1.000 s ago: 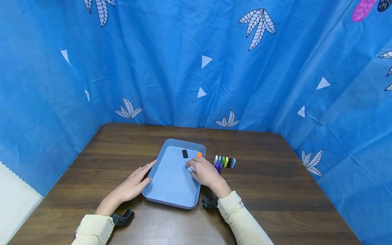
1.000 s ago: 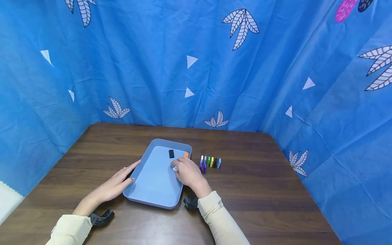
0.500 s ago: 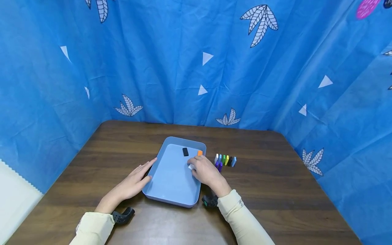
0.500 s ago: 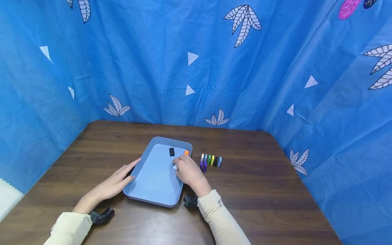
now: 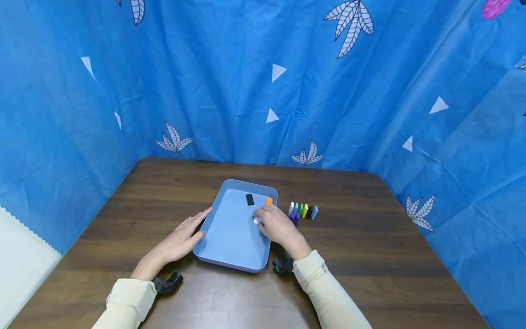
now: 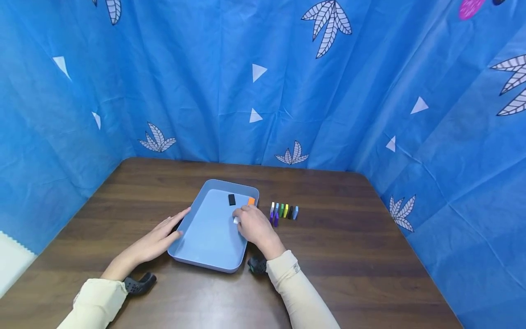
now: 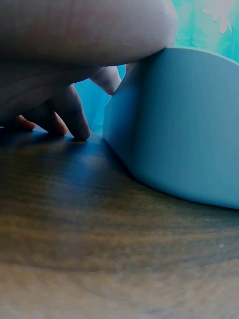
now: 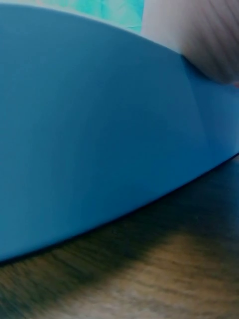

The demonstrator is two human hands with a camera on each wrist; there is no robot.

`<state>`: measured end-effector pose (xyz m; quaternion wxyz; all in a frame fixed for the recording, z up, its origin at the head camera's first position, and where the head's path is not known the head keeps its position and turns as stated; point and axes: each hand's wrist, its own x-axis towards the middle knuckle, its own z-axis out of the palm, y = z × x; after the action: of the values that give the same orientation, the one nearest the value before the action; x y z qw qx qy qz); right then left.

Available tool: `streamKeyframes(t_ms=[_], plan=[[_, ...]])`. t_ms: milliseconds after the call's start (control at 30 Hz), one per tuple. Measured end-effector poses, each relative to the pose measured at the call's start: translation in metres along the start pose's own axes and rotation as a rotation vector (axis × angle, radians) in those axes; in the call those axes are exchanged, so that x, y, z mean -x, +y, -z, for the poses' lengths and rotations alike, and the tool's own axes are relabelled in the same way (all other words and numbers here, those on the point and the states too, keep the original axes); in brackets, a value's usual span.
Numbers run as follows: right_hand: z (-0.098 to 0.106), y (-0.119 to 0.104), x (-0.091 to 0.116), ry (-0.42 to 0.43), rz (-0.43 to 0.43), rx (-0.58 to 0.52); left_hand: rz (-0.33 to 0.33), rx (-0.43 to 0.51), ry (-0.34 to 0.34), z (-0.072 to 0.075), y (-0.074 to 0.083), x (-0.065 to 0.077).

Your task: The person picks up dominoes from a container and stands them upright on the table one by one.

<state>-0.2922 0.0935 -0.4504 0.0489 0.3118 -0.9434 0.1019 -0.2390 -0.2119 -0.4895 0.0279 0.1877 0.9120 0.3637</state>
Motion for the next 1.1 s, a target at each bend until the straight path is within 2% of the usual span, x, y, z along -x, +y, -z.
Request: streamKeyframes(t_ms=[300, 767, 1100], plan=[[0.0026, -0.0021, -0.0006, -0.010, 0.004, -0.004, -0.005, -0.008, -0.005, 0.0047, 0.0034, 0.0000], [0.0014, 0.0005, -0.0005, 0.031, 0.037, 0.048, -0.001, -0.002, -0.003, 0.0033, 0.0061, -0.0003], [0.0020, 0.0030, -0.0004, 0.034, 0.046, 0.009, -0.005, -0.010, 0.006, 0.0006, 0.0051, 0.0008]])
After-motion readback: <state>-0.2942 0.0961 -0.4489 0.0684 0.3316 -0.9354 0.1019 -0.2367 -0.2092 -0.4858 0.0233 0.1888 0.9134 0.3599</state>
